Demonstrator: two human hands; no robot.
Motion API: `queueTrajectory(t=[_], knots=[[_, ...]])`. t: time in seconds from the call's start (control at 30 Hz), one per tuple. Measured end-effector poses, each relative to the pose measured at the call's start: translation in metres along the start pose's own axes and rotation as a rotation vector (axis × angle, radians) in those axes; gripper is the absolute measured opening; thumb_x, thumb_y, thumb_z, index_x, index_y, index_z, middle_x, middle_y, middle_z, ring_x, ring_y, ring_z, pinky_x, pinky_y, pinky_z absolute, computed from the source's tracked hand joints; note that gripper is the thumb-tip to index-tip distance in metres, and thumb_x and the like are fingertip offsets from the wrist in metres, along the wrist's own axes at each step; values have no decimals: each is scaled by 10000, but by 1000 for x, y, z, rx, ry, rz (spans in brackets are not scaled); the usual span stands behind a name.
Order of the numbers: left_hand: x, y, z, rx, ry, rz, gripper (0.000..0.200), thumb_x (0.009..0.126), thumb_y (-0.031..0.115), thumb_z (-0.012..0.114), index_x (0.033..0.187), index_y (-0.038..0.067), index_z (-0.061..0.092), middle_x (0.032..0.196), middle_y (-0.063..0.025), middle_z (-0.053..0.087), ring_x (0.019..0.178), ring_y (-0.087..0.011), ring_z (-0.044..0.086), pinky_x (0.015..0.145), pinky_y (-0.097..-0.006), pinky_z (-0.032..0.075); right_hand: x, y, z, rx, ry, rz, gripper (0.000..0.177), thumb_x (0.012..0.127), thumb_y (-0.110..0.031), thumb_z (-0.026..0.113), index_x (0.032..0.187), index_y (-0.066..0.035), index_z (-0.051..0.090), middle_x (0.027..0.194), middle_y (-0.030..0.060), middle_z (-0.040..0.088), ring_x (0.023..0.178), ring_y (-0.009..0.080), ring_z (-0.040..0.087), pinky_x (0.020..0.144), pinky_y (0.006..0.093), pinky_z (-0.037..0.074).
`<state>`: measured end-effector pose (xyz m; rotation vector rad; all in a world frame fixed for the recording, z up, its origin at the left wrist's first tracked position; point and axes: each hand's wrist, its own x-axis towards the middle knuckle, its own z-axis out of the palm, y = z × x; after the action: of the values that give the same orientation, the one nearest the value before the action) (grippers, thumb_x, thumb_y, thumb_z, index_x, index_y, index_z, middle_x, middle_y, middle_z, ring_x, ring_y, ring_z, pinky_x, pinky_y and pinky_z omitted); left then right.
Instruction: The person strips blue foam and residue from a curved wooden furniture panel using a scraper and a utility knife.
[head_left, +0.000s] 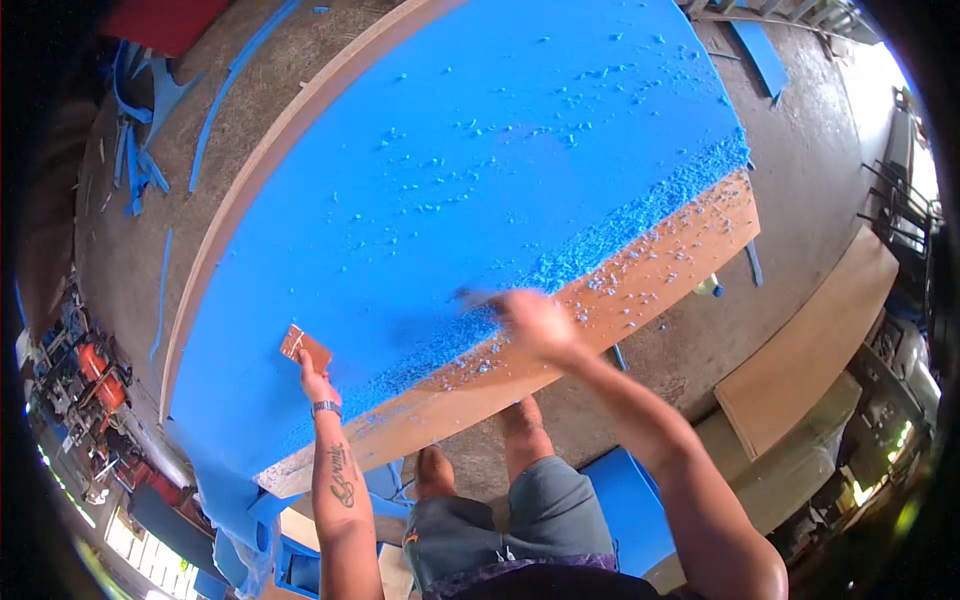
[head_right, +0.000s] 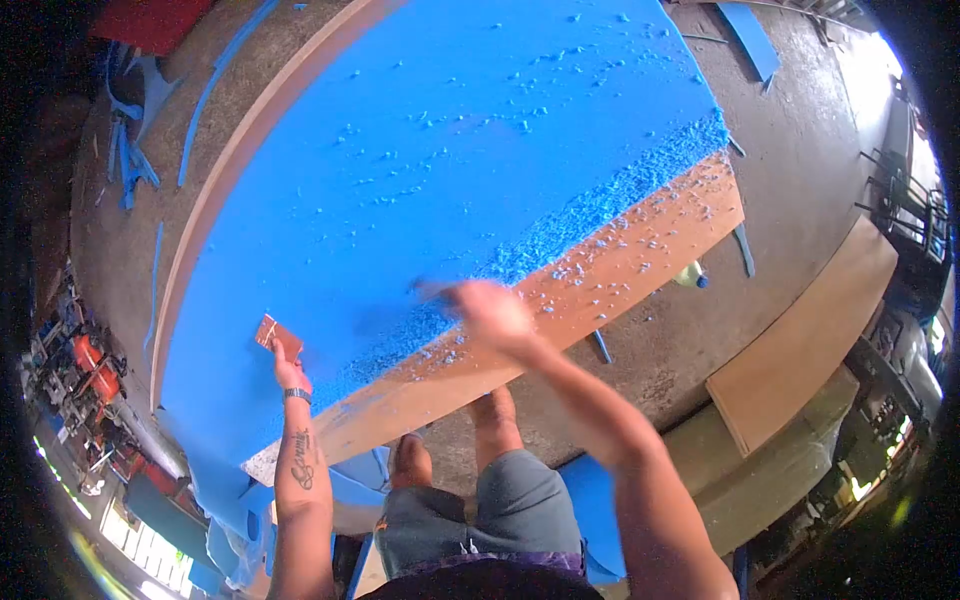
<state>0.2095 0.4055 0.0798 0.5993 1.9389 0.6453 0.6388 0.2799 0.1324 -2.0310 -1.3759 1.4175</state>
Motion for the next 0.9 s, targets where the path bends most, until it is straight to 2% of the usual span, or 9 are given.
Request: queueTrajectory(t=[0.03,0.2,0.37,0.43,0.5,0.6,0.7,0.83,0.9], knots=[[0,0,1,-22,-31,3,504,834,536,591,1086,100,601,891,22,632,743,-79,529,598,-246,301,19,-18,29,-143,86,-368,173,878,-196,509,1025,-108,538,886,113,605,810,306,594,712,438,479],[-1,2,2,1,-51,-40,480,848,516,582,1101,109,596,875,24,631,741,-66,522,595,-242,295,36,11,-22,-618,47,-248,230,919,-286,478,1073,-122,527,943,99,610,846,292,604,677,410,487],[2,3,-7,2,-42,-43,523,858,506,576,1164,82,565,998,-8,619,857,-98,541,676,-260,345,-30,162,-240,-186,1271,552,251,962,-228,391,1015,-34,541,914,177,628,807,349,602,672,409,468],[4,0,-3,-29,-51,-5,563,852,521,575,1184,67,553,1061,-17,605,944,-129,539,760,-287,373,-37,200,-243,133,1124,359,299,971,-274,396,1004,-28,563,899,175,619,816,328,590,715,405,457],[12,-8,-9,-9,-60,-35,602,843,543,572,1192,54,547,1097,-16,596,1018,-155,528,851,-314,380,-30,153,-204,-371,934,-12,222,935,-212,461,1030,-42,568,921,207,601,866,368,573,764,434,449],[11,0,-9,5,-64,-78,592,841,566,562,1166,71,560,1028,3,604,928,-121,534,777,-272,384,11,49,-162,-418,117,-173,193,875,-185,492,1030,-115,582,882,159,583,850,339,570,777,432,466],[14,3,-14,68,-57,-103,560,843,566,561,1142,93,566,944,22,594,805,-74,497,660,-236,338,45,112,-171,-821,427,-329,203,882,-194,483,1053,-132,573,836,133,584,838,310,581,719,383,483],[15,4,-13,15,-68,-89,525,851,550,563,1131,106,566,906,34,577,750,-54,454,606,-237,293,0,219,-323,-55,921,994,425,932,-397,404,1090,-16,508,1117,260,593,1059,387,576,846,474,467],[17,-1,-18,6,-81,-106,539,855,537,564,1168,98,549,942,24,577,786,-71,474,638,-241,328,-23,211,-339,-68,1277,1032,467,932,-410,392,1125,12,446,1044,263,612,974,406,600,853,478,449]])
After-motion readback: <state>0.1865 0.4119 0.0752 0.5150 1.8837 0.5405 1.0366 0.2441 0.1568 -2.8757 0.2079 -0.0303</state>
